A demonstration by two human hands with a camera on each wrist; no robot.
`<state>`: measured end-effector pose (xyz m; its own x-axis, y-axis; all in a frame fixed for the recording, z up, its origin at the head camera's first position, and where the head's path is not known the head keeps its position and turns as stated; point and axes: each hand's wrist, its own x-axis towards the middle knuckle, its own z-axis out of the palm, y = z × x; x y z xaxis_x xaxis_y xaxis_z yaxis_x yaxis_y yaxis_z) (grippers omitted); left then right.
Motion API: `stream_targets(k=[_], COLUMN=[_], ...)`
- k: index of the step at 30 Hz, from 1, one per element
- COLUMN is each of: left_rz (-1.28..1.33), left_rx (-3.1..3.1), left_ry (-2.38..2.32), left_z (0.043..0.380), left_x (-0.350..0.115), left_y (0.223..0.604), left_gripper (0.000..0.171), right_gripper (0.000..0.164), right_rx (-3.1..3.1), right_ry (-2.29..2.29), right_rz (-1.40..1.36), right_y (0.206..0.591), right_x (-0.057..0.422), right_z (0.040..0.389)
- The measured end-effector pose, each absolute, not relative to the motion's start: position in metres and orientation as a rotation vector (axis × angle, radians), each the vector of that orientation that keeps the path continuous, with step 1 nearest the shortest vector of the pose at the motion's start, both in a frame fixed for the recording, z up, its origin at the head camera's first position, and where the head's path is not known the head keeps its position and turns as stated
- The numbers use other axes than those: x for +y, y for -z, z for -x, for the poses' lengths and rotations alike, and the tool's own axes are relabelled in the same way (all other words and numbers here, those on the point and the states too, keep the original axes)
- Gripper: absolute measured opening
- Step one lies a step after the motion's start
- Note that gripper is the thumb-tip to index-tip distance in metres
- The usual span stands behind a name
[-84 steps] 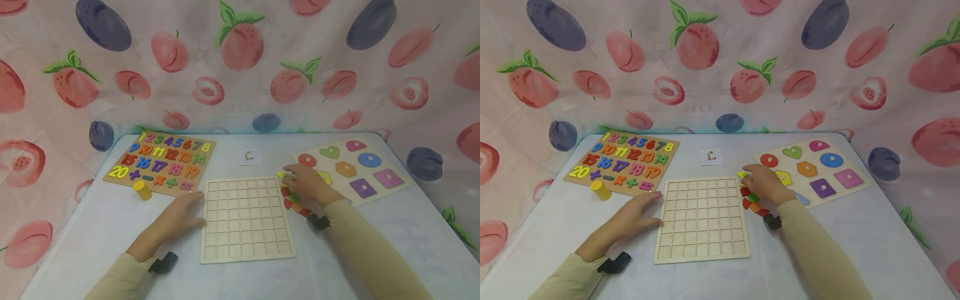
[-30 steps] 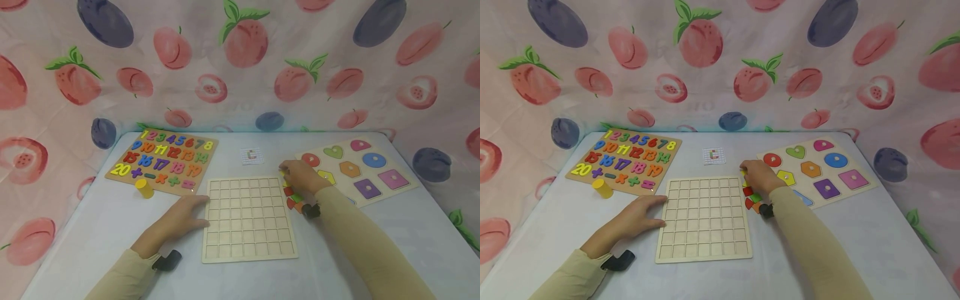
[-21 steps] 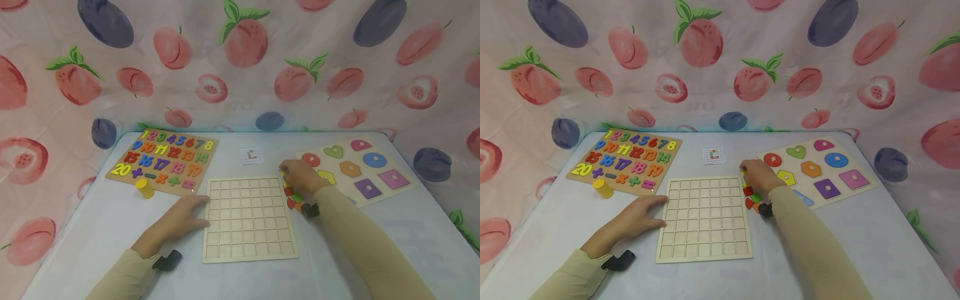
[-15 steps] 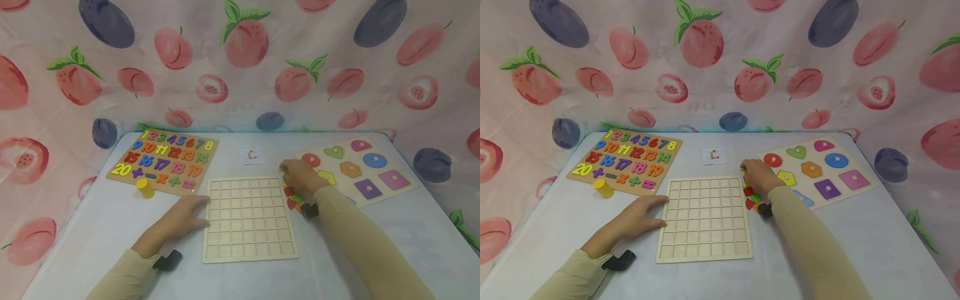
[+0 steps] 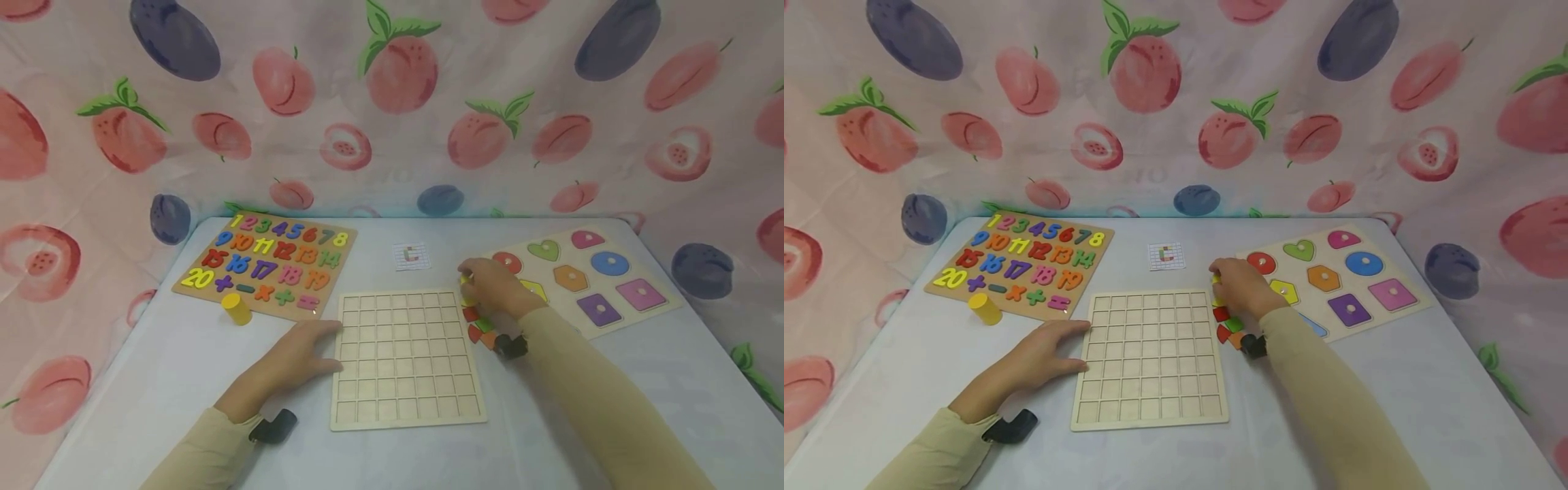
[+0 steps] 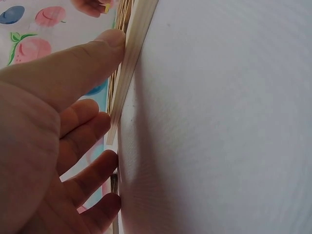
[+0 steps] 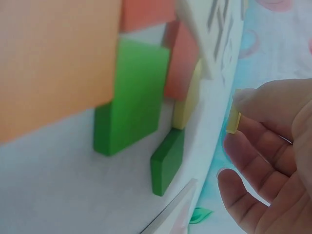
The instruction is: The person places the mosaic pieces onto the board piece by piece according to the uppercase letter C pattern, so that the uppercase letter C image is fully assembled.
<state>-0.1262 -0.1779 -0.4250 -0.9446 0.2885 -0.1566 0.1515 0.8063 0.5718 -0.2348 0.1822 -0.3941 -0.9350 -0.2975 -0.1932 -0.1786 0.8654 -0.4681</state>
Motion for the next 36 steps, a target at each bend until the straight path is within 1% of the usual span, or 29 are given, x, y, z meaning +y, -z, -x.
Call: stream_targets(k=[18,28,36], left_rz=[-0.332,-0.336,-0.349], left_rx=[2.753,2.753,2.755], left_ry=[-0.842,-0.848,-0.842], left_z=[0.125,0.125,0.125], left_x=[-0.177,-0.177,-0.177], left_y=[0.424,0.424,0.423], left_gripper=[0.067,0.067,0.067], right_gripper=[0.043,0.040,0.044], right_rx=[2.841,2.815,2.793], right_ry=[0.660,0.674,0.695], right_rz=[0.565,0.551,0.532], right_y=[0.388,0.390,0.394], right_x=[0.169,0.159,0.148], right_z=[0.217,0.206,0.202])
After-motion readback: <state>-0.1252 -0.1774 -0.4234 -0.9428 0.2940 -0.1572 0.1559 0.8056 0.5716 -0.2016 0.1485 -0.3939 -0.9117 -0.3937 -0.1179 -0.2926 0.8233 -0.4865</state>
